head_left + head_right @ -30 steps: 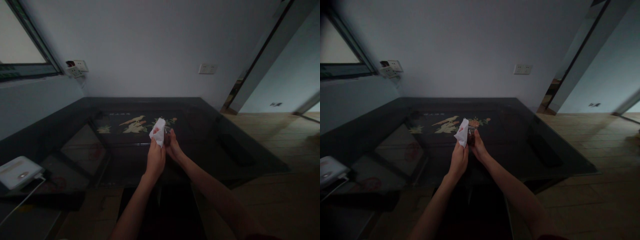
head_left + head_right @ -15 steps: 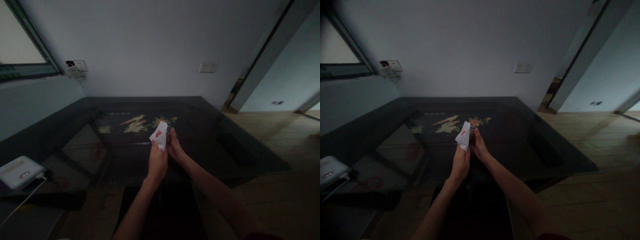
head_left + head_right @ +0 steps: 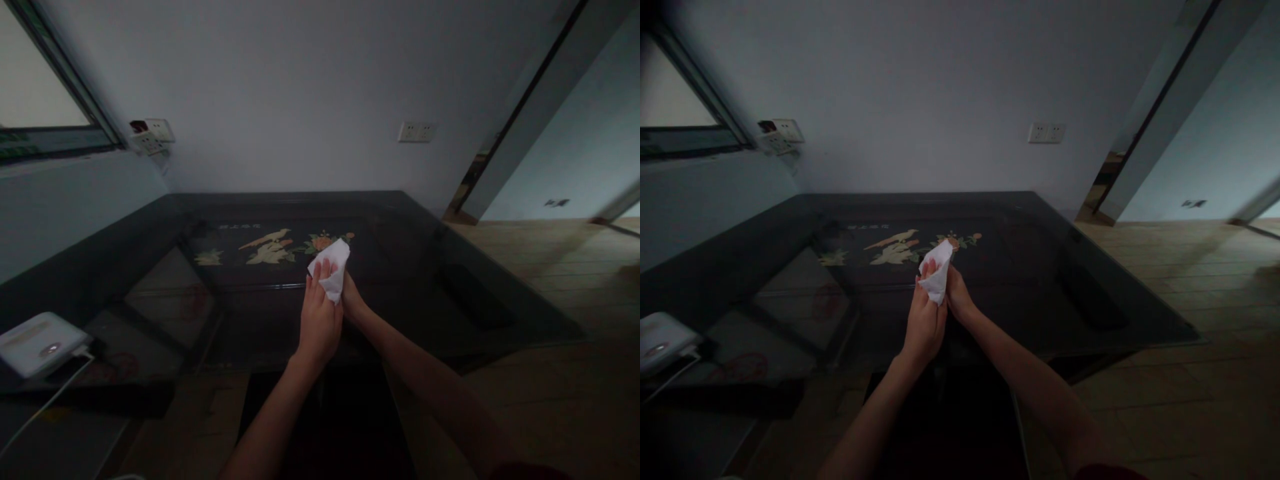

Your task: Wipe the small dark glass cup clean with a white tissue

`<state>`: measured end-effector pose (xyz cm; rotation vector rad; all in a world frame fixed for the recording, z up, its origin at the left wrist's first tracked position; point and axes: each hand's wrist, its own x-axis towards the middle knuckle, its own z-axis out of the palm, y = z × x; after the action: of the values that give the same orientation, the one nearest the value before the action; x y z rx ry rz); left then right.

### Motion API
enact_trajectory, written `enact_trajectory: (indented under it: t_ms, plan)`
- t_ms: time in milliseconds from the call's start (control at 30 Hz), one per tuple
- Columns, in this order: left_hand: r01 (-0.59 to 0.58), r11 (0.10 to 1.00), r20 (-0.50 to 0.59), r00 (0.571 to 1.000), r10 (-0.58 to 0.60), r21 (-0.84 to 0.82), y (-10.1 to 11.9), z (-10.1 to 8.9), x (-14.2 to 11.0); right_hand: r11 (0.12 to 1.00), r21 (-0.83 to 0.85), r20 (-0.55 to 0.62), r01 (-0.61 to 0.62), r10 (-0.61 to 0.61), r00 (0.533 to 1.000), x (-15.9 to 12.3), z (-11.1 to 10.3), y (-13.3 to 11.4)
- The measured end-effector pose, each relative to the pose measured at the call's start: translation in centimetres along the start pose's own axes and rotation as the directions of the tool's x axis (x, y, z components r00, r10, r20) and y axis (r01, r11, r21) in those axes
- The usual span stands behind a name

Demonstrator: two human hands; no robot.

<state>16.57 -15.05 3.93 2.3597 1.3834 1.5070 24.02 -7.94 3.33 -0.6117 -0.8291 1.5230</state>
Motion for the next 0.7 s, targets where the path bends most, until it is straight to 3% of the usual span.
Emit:
enact_trajectory:
  t_ms: [167,300,433,600,700]
  plan:
    - [0.165,0.976,-0.043,0.984,-0.173,-0.144,-0.9,-0.4,1.2,0.996,-0.053,0.084,0.065,-0.060,0.995,-0.6,1.1,-0.9]
    - [0.377,0.862,-0.011,0.915,-0.404,-0.338,-1.1,-0.7,1.4,0.993,-0.069,0.094,0.101,-0.094,0.991,-0.6,1.1,-1.2]
    - [0.476,0.732,0.039,0.849,-0.526,-0.488,-0.9,-1.2,1.3,0.993,-0.092,0.079,0.074,-0.066,0.995,-0.3,0.9,-1.1]
    - [0.633,0.540,0.111,0.699,-0.706,-0.554,-0.9,-1.3,1.0,0.990,-0.141,0.054,0.032,-0.025,0.998,0.3,0.3,-0.8]
    - [0.675,0.425,0.156,0.623,-0.767,-0.603,-0.5,-0.6,0.1,0.957,-0.274,0.045,0.090,-0.081,0.996,0.8,-0.3,-0.4]
